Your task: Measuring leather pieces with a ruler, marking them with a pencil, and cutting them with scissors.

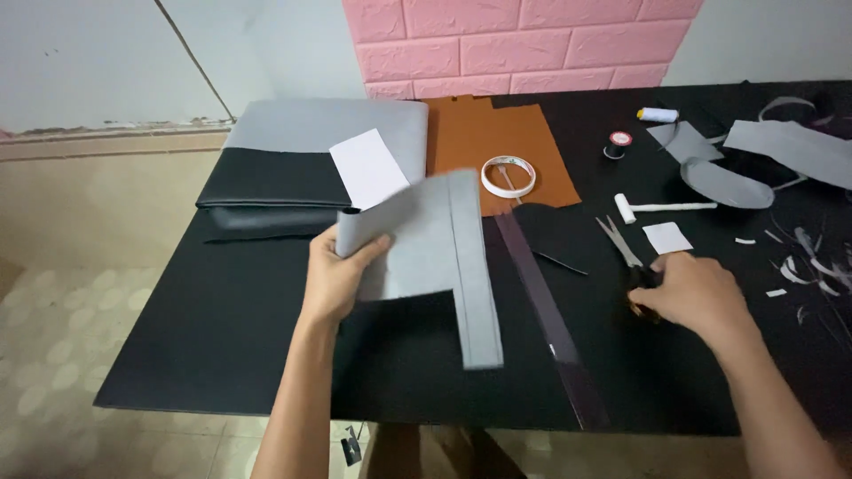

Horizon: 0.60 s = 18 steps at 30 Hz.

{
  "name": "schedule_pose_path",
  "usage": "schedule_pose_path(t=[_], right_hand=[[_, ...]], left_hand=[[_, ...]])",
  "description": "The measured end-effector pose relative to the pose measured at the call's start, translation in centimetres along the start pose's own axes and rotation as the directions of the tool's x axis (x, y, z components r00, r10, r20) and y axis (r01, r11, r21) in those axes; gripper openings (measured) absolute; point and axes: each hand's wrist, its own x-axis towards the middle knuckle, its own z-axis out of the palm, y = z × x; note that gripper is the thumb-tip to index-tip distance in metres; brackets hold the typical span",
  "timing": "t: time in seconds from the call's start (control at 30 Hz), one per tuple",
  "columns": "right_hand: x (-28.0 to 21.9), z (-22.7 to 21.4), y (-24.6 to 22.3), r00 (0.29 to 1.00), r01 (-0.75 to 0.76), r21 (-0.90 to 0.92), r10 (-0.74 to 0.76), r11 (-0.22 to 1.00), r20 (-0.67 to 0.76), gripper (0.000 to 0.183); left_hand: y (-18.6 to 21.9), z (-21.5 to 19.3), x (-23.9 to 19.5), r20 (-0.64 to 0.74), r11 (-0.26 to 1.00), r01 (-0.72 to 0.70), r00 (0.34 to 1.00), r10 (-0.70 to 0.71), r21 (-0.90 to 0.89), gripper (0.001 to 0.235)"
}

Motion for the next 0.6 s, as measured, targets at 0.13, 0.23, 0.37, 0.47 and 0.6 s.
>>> schedule_pose_path(t=[0.13,0.23,0.37,0.47,0.6], right_hand=[[-1.4,-0.7,0.1,0.984,-0.001,0.307,0.056,0.952,-0.171,0.056],[-1.8,-0.6,-2.1,0.943,0.211,0.636,0.017,0.743,-0.333,0.055],[-1.1,2.1,-7.2,0.774,0.591,0.805,-0.315,0.048,-0.549,0.045],[1.5,4.5,-10.2,0.778,0.579,0.813,-0.337,0.056,-0.531,0.053],[-0.2,2.5,-14.0,0.830,0.489,0.868,-0.262,-0.081,-0.492,0.054]], left_hand=[[0.0,0.2,1.4,-0.063,0.951,0.057,0.995,-0.080,-0.305,0.027],[0.4,1.1,2.6,-0.047,0.907,0.040,0.997,-0.066,-0.420,0.030],[2.6,4.0,3.7,-0.105,0.885,0.064,0.986,-0.126,-0.461,0.037],[1.6,4.9,5.5,-0.021,0.893,0.112,0.991,-0.135,-0.436,0.043],[4.9,5.1,3.2,0.086,0.429,0.164,0.977,-0.195,-0.888,0.054]])
